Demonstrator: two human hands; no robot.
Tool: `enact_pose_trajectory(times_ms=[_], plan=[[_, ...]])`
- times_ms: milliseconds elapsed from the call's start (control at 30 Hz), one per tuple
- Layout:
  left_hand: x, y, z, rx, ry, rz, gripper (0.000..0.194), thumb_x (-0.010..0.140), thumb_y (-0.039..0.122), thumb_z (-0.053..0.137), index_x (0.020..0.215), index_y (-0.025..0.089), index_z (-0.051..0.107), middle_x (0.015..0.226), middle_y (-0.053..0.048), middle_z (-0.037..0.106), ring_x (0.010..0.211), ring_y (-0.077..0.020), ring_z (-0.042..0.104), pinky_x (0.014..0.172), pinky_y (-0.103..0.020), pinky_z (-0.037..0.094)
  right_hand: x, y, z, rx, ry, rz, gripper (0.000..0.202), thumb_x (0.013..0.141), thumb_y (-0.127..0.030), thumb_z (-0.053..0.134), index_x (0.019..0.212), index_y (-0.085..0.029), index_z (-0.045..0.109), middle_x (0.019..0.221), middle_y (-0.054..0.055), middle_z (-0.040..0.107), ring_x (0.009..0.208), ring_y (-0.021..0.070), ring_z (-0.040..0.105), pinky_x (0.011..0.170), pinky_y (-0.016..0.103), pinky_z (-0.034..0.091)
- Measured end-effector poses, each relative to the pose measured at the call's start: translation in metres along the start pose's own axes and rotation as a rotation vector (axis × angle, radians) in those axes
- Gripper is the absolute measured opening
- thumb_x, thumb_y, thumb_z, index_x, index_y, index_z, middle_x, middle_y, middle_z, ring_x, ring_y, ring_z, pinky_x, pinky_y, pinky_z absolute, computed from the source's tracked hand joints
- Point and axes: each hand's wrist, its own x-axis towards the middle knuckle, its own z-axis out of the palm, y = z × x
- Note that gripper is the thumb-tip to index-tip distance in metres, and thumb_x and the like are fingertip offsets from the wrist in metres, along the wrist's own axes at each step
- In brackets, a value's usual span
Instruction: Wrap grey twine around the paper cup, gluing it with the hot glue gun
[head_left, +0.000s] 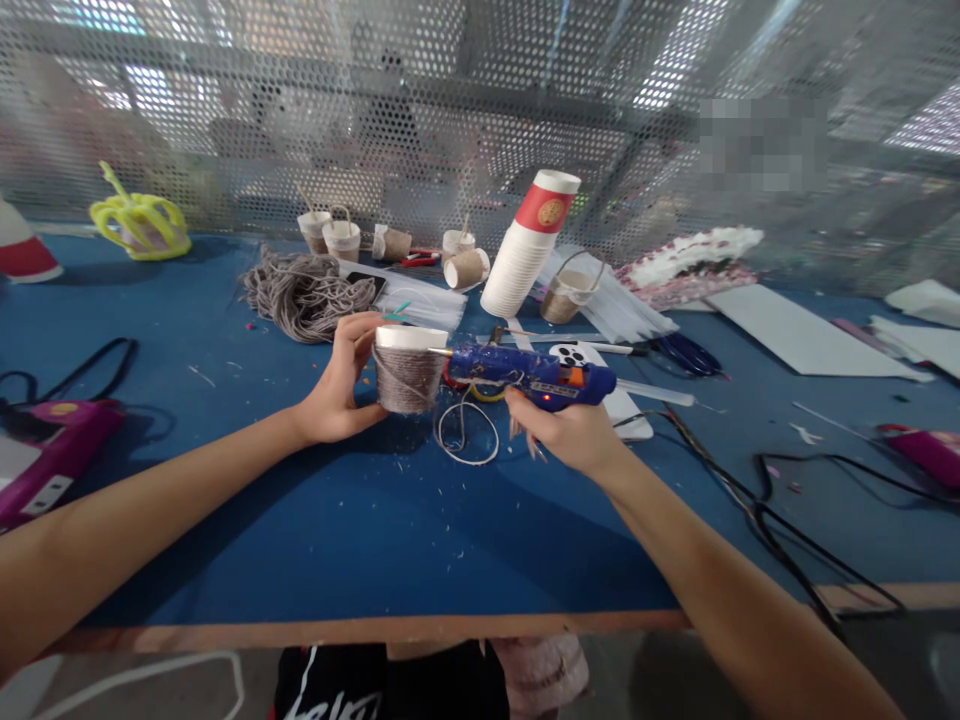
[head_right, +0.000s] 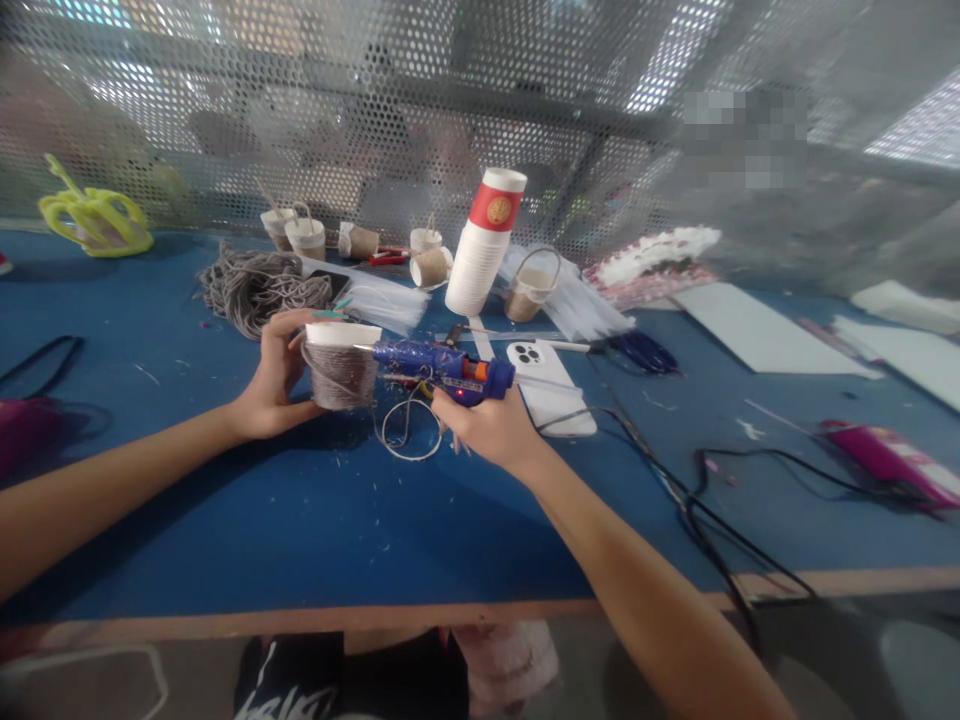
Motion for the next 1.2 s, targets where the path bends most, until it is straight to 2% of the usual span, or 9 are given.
enact_pose_trajectory(times_ms=[300, 567, 900, 1100, 1200], plan=[[0.001, 0.004, -0.003, -0.003, -0.009, -0.032, 0.078, 0.08, 0.033, 0.074, 0.144, 0.03, 0.029, 0.14, -0.013, 0.033, 0.138, -0.0318, 0.043, 0.119, -0.053, 0.04, 0.0, 0.0, -0.001, -0.017, 0.037, 0.024, 0.031, 0.075, -0.021, 0.058, 0.047, -0.025, 0.047, 0.037, -0.004, 0.047, 0.036, 0.013, 0.048, 0.045, 0.031, 0.046], [0.0, -0.004, -0.001, -0.097, 0.037, 0.046, 0.09, 0.07, 0.027, 0.084, 0.145, 0.028, 0.034, 0.139, -0.013, 0.036, 0.135, -0.0331, 0.046, 0.117, -0.054, 0.042, 0.001, 0.003, -0.001, -0.014, 0.048, 0.09, 0.032, 0.073, -0.025, 0.059, 0.042, -0.024, 0.049, 0.033, -0.005, 0.048, 0.029, 0.0122, 0.048, 0.037, 0.028, 0.042], [-0.001, -0.005, -0.002, -0.12, 0.06, 0.036, 0.086, 0.072, 0.028, 0.084, 0.142, 0.031, 0.035, 0.14, -0.012, 0.037, 0.137, -0.0346, 0.045, 0.117, -0.057, 0.042, 0.003, 0.009, -0.002, -0.023, 0.068, 0.008, 0.032, 0.074, -0.024, 0.06, 0.043, -0.025, 0.05, 0.034, -0.005, 0.049, 0.03, 0.0122, 0.047, 0.037, 0.029, 0.041], [-0.002, -0.004, -0.002, -0.098, 0.057, 0.052, 0.084, 0.075, 0.029, 0.08, 0.144, 0.03, 0.032, 0.141, -0.013, 0.037, 0.139, -0.0334, 0.044, 0.117, -0.056, 0.042, 0.003, 0.011, -0.002, -0.026, 0.065, 0.021, 0.033, 0.076, -0.024, 0.061, 0.045, -0.025, 0.049, 0.034, -0.004, 0.049, 0.032, 0.0132, 0.048, 0.038, 0.031, 0.042], [-0.001, -0.002, -0.002, -0.093, 0.059, 0.041, 0.081, 0.077, 0.035, 0.08, 0.143, 0.031, 0.033, 0.143, -0.013, 0.037, 0.138, -0.0345, 0.045, 0.116, -0.058, 0.042, 0.003, 0.011, -0.002, -0.025, 0.056, 0.036, 0.032, 0.076, -0.024, 0.06, 0.046, -0.024, 0.049, 0.035, -0.004, 0.049, 0.032, 0.0135, 0.048, 0.039, 0.032, 0.043]])
